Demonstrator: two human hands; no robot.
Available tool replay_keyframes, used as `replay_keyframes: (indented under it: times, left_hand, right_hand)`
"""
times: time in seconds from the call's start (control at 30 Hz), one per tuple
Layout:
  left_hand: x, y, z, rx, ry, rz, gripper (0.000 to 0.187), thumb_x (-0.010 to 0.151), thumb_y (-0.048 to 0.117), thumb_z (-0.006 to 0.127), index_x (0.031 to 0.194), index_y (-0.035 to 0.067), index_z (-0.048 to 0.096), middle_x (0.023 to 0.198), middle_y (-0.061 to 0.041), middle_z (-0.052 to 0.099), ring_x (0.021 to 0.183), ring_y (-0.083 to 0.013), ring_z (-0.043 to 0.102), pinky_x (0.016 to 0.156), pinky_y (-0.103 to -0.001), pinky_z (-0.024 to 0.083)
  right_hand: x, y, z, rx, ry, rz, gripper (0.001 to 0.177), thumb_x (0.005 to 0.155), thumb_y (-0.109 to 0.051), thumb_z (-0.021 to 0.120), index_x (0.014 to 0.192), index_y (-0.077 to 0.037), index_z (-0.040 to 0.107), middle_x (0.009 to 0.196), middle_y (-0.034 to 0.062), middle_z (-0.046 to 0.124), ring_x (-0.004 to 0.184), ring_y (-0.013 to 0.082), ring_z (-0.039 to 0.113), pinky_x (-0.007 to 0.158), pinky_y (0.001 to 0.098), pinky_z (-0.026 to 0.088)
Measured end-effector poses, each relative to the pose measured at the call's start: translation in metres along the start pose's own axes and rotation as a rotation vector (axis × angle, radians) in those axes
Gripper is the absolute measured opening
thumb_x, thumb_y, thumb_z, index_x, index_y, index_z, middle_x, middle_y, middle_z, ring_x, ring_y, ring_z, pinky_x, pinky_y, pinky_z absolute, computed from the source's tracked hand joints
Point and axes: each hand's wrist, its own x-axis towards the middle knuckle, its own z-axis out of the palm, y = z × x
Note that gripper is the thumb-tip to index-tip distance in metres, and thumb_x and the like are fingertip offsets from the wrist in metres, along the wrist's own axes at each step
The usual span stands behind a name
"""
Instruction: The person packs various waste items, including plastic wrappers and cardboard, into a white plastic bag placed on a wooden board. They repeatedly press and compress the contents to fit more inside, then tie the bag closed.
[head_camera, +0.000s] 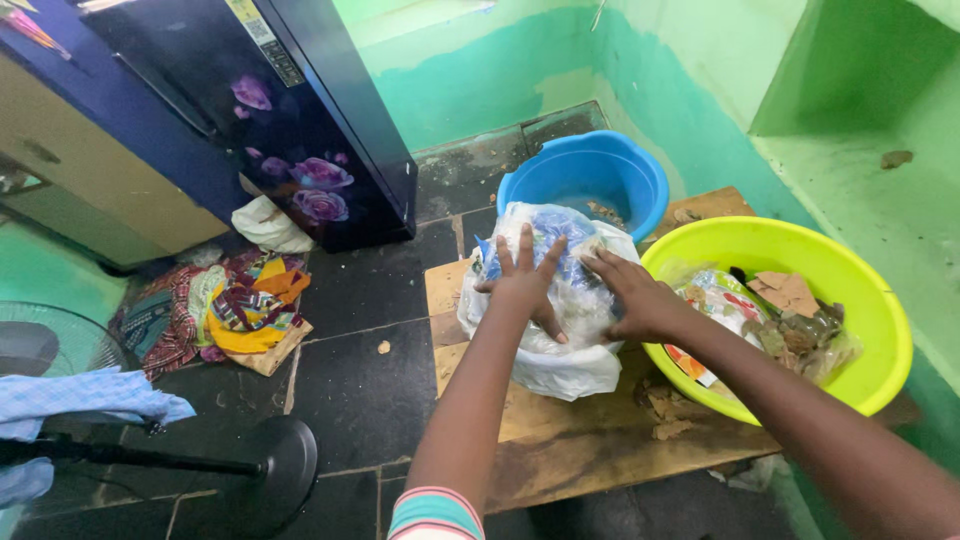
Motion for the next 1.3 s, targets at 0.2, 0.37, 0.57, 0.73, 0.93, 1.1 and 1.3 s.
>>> replay_keyframes:
  times: [0.2, 0.37, 0.57, 0.73, 0.93, 1.1, 1.3]
  left_hand:
    - [-0.001, 0.000, 0.004, -0.006, 0.001, 0.009, 0.162, 0.038, 0.050, 0.103, 0.160, 0.053, -0.004, 0.169, -0.007, -0.031, 0.152, -0.0515, -0.025, 0.096, -0.092, 0.025]
    - [-0.001, 0.002, 0.010, -0.018, 0.015, 0.009, 0.163, 0.039, 0.051, 0.103, 0.161, 0.050, -0.005, 0.170, -0.007, -0.029, 0.152, -0.0528, -0.024, 0.094, -0.092, 0.027]
    - [-0.002, 0.004, 0.011, -0.001, -0.001, -0.001, 0.163, 0.041, 0.052, 0.102, 0.161, 0.049, -0.008, 0.170, -0.008, -0.028, 0.151, -0.0536, -0.024, 0.093, -0.092, 0.029]
    - [0.002, 0.000, 0.005, -0.009, 0.005, 0.010, 0.162, 0.039, 0.051, 0.102, 0.160, 0.052, -0.006, 0.170, -0.008, -0.029, 0.152, -0.0529, -0.025, 0.094, -0.091, 0.030]
    - [0.005, -0.004, 0.010, -0.030, 0.009, 0.007, 0.164, 0.038, 0.053, 0.102, 0.161, 0.051, -0.006, 0.170, -0.007, -0.030, 0.151, -0.0511, -0.029, 0.095, -0.093, 0.026]
    - [0.003, -0.006, 0.005, -0.050, -0.028, 0.002, 0.164, 0.038, 0.052, 0.102, 0.160, 0.053, -0.007, 0.169, -0.005, -0.033, 0.151, -0.0488, -0.031, 0.096, -0.093, 0.024]
    - [-0.008, 0.008, -0.002, 0.006, -0.056, -0.103, 0.163, 0.041, 0.046, 0.103, 0.159, 0.055, -0.010, 0.169, 0.000, -0.034, 0.153, -0.0467, -0.028, 0.093, -0.089, 0.035]
  right_hand:
    - [0.012, -0.031, -0.009, -0.333, -0.193, 0.165, 0.130, 0.055, -0.035, 0.097, 0.159, -0.036, 0.019, 0.161, 0.0120, 0.030, 0.145, 0.0360, 0.035, 0.104, 0.0516, 0.048]
    - [0.015, -0.028, 0.011, -0.567, -0.131, 0.110, 0.122, 0.065, -0.042, 0.092, 0.162, -0.028, 0.019, 0.154, 0.0165, 0.037, 0.132, 0.0362, 0.045, 0.091, 0.0504, 0.052]
    - [0.011, -0.020, 0.025, -0.632, 0.019, 0.040, 0.119, 0.070, -0.034, 0.090, 0.165, -0.031, 0.019, 0.152, 0.0144, 0.040, 0.129, 0.0354, 0.046, 0.090, 0.0503, 0.051]
    - [0.025, -0.010, -0.008, -0.238, -0.306, 0.188, 0.131, 0.058, -0.032, 0.099, 0.159, -0.040, 0.016, 0.164, 0.0131, 0.021, 0.146, 0.0405, 0.027, 0.112, 0.0537, 0.040]
    - [-0.012, 0.087, -0.010, 0.376, -0.083, 0.004, 0.078, 0.076, -0.032, 0.083, 0.146, -0.025, 0.050, 0.157, 0.0089, 0.043, 0.146, 0.0307, 0.042, 0.104, 0.0478, 0.051]
    - [-0.064, 0.201, 0.012, 0.130, 0.032, 0.295, 0.062, 0.079, -0.027, 0.081, 0.138, -0.018, 0.065, 0.138, 0.0083, 0.067, 0.126, 0.0268, 0.066, 0.105, 0.0407, 0.053]
    - [-0.088, 0.204, 0.022, -0.279, -0.160, 0.420, 0.082, 0.073, -0.031, 0.087, 0.146, -0.025, 0.050, 0.142, 0.0083, 0.057, 0.134, 0.0284, 0.052, 0.111, 0.0478, 0.043]
